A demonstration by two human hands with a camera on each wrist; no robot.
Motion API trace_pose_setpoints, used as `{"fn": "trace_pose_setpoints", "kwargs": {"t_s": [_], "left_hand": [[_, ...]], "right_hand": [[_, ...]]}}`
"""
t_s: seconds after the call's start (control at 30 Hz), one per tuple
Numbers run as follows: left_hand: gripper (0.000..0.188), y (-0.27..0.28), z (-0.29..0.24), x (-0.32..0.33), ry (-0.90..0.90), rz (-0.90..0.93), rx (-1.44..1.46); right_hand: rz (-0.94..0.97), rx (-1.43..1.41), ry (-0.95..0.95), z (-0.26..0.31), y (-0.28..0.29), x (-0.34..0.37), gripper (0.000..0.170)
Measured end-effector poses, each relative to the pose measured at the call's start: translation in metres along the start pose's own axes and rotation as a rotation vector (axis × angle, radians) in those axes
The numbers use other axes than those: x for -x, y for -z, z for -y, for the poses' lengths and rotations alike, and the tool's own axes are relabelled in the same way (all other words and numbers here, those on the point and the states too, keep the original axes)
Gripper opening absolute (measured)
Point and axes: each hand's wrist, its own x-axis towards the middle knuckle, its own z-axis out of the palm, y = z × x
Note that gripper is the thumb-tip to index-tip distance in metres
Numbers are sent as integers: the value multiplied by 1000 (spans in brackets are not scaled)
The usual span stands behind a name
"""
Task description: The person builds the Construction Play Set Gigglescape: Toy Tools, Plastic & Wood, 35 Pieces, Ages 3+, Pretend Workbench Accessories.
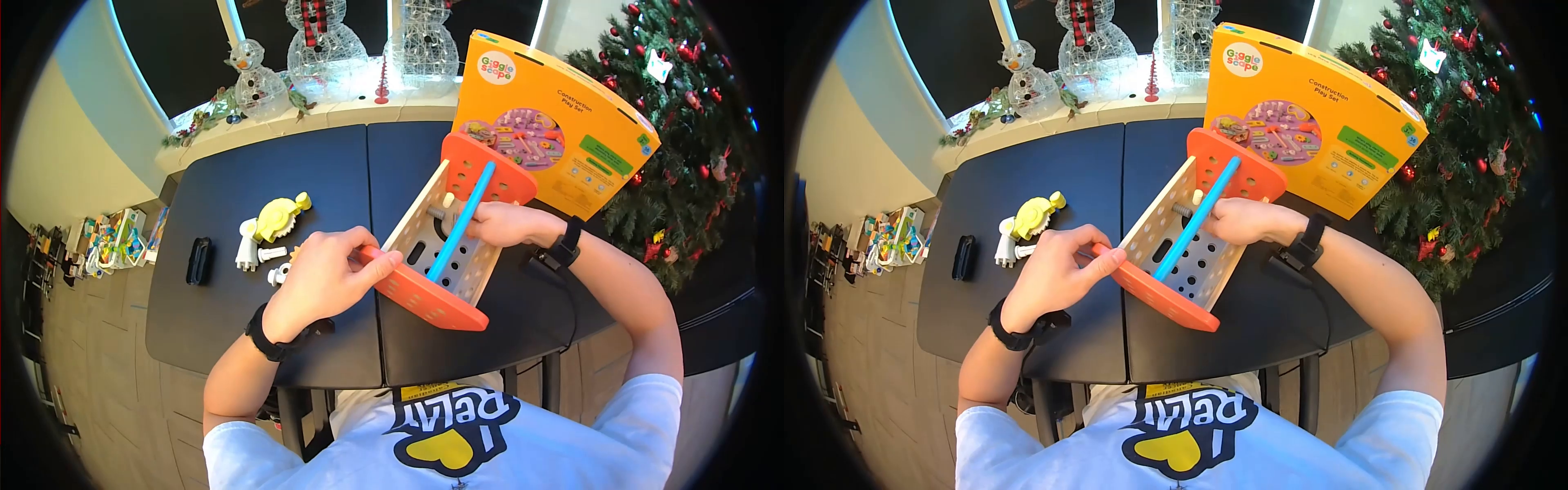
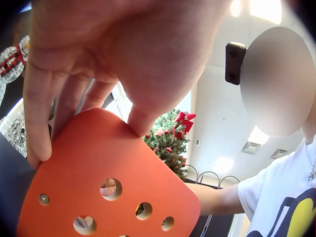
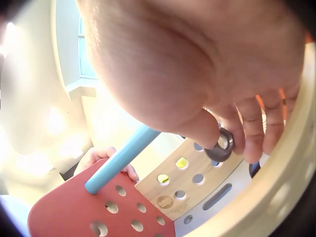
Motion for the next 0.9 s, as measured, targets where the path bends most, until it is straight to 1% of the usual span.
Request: {"fn": "trace_pose_setpoints", "kwargs": {"t_s": [0.1,0.13,0.23,0.27,0.3,0.37,0.4,0.47,0.5,0.53,0.57,0.63,0.67,0.7,0.77,0.87,0.9], "left_hand": [[39,-2,-1,2,-8,-22,-42],[39,-2,-3,3,-6,-24,-45],[38,-2,-10,4,1,-22,-55],[38,-1,-13,5,6,-16,-65],[38,-2,-14,5,11,-10,-75],[40,-9,-7,6,-49,-44,-8],[41,-11,-5,7,-77,-61,25],[38,-8,-6,8,-57,-16,33],[36,-7,-6,8,-46,4,39],[36,-6,-5,8,-81,2,35],[38,-3,-6,6,-39,36,34],[41,9,-9,-2,44,106,31],[47,6,10,-13,65,135,109],[51,4,21,-22,153,169,293],[46,9,28,-41,277,186,409],[47,-1,62,-74,220,191,347],[46,-8,68,-82,216,182,333]], "right_hand": [[-5,-180,24,-23,-15,-23,23],[-10,-246,28,-21,-16,-23,24],[-81,-172,-55,-9,-15,-16,23],[-79,-195,-39,-4,-13,-8,28],[-115,-115,-24,-4,-14,-9,30],[-183,47,13,-3,-17,-13,33],[-180,85,40,-4,-16,-13,33],[-173,165,99,-6,-12,-13,34],[-180,180,57,-5,-11,-15,35],[-185,194,15,-5,-12,-16,35],[-191,207,-28,-6,-12,-18,36],[-200,262,3,-15,-15,-26,38],[-205,287,19,-20,-16,-31,39],[-186,269,32,-24,-18,-35,39],[-152,232,58,-28,-17,-41,40],[-80,212,89,-25,-12,-43,41],[-85,188,102,-25,-12,-43,41]]}}
